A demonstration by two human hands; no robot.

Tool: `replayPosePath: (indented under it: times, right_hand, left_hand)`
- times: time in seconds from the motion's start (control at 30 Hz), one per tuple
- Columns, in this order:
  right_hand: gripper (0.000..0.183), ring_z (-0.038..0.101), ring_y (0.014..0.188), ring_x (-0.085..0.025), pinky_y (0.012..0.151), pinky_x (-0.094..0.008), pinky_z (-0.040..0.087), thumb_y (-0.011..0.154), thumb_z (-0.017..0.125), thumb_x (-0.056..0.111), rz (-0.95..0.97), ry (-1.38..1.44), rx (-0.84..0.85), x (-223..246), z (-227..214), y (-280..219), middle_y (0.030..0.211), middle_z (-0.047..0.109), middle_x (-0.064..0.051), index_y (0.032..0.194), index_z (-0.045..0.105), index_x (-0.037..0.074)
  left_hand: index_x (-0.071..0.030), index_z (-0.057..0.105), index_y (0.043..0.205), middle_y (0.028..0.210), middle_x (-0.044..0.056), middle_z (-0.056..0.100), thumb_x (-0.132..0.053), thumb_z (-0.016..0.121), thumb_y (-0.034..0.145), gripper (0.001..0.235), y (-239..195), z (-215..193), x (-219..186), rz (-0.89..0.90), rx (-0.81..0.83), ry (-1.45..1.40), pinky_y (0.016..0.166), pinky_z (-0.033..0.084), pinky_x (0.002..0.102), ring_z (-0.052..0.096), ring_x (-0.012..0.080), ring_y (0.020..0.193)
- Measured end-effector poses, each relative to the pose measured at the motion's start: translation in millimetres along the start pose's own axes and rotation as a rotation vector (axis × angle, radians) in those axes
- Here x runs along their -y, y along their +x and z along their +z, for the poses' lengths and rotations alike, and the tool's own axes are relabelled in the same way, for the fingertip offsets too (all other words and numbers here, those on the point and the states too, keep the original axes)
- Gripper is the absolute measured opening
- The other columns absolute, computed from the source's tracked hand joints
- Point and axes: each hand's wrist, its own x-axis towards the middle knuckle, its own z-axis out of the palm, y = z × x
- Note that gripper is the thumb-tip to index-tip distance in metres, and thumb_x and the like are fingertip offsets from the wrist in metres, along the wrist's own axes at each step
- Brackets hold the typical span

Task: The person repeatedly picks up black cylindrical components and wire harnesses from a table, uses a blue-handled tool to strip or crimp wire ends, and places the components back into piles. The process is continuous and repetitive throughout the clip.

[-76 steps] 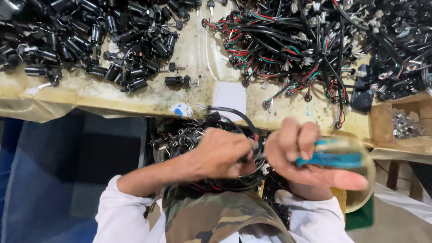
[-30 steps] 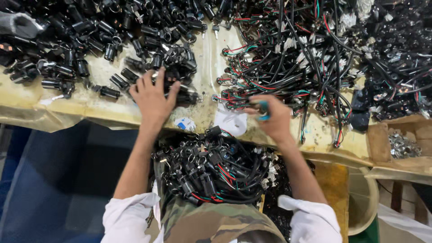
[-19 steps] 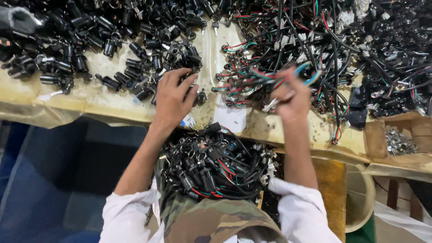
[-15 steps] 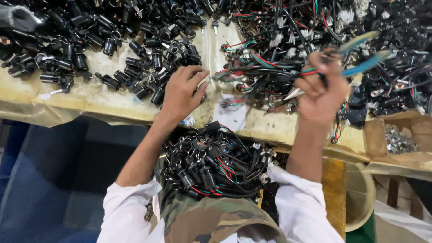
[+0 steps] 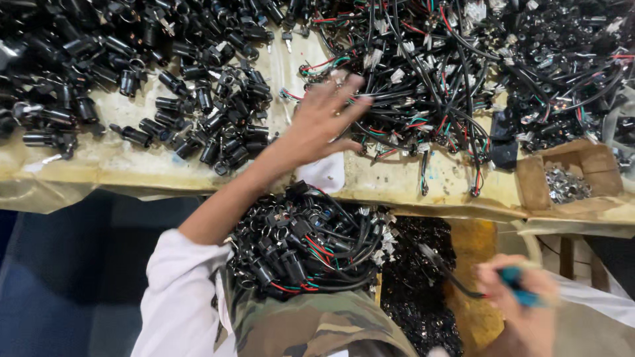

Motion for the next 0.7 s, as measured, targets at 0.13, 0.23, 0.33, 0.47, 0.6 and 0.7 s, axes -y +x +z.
replayPosePath:
  times: [0.13,0.23,0.33,0.47,0.6,0.7]
  right_hand:
    - [0.061,0.074,0.083,-0.033,0.079,-0.043,0.059,0.078,0.068,0.066,0.408,-1.186,-0.298,-71.7,28.0,-15.6,0.089,0.075,-0.018,0.106,0.080,0.013]
    - [0.064,0.073,0.092,-0.039,0.081,-0.048,0.057,0.077,0.070,0.073,0.475,-1.454,-0.338,-95.6,41.6,-1.5,0.098,0.073,-0.021,0.106,0.080,0.016]
    - [0.065,0.072,0.094,-0.043,0.082,-0.052,0.056,0.079,0.072,0.070,0.607,-1.294,-0.364,-95.8,46.9,27.0,0.096,0.076,-0.022,0.109,0.079,0.013]
    - [0.064,0.072,0.095,-0.044,0.083,-0.053,0.056,0.082,0.070,0.070,0.555,-1.334,-0.326,-68.6,65.2,57.6,0.095,0.075,-0.022,0.104,0.079,0.011]
    - [0.050,0.073,0.087,-0.038,0.081,-0.048,0.056,0.079,0.077,0.059,0.512,-1.135,-0.166,-27.8,90.2,61.1,0.085,0.076,-0.021,0.105,0.077,0.015]
    - [0.031,0.072,0.071,-0.029,0.069,-0.038,0.058,0.078,0.084,0.036,-0.124,-0.677,0.029,0.4,119.6,76.3,0.079,0.073,-0.010,0.088,0.073,0.009]
  left_hand:
    - [-0.001,0.060,0.128,0.143,0.023,0.052,-0.025,0.072,0.088,0.049,21.3,61.9,-40.0,0.246,0.198,0.215,0.097,0.049,0.050,0.049,0.0388,0.128]
    - [0.011,0.060,0.126,0.133,0.024,0.056,-0.017,0.068,0.079,0.055,7.5,78.1,-57.4,0.358,0.302,0.033,0.088,0.056,0.039,0.054,0.0380,0.120]
    - [0.008,0.061,0.127,0.136,0.023,0.056,-0.015,0.068,0.078,0.054,-9.8,58.2,-62.0,0.335,0.295,-0.084,0.088,0.056,0.040,0.051,0.0409,0.127]
    - [-0.007,0.062,0.133,0.150,0.020,0.051,-0.018,0.071,0.089,0.046,-36.8,-17.0,-43.5,0.348,0.205,-0.499,0.107,0.047,0.048,0.042,0.0438,0.141]
    - [-0.018,0.055,0.150,0.153,0.013,0.045,-0.028,0.072,0.092,0.061,-105.4,-80.4,-23.2,-0.292,0.235,-0.106,0.119,0.034,0.053,0.037,0.0359,0.145]
    - [-0.009,0.048,0.150,0.163,0.019,0.030,-0.042,0.073,0.081,0.080,-128.7,-77.5,-10.3,-0.391,0.274,0.286,0.118,0.025,0.061,0.024,0.0366,0.152]
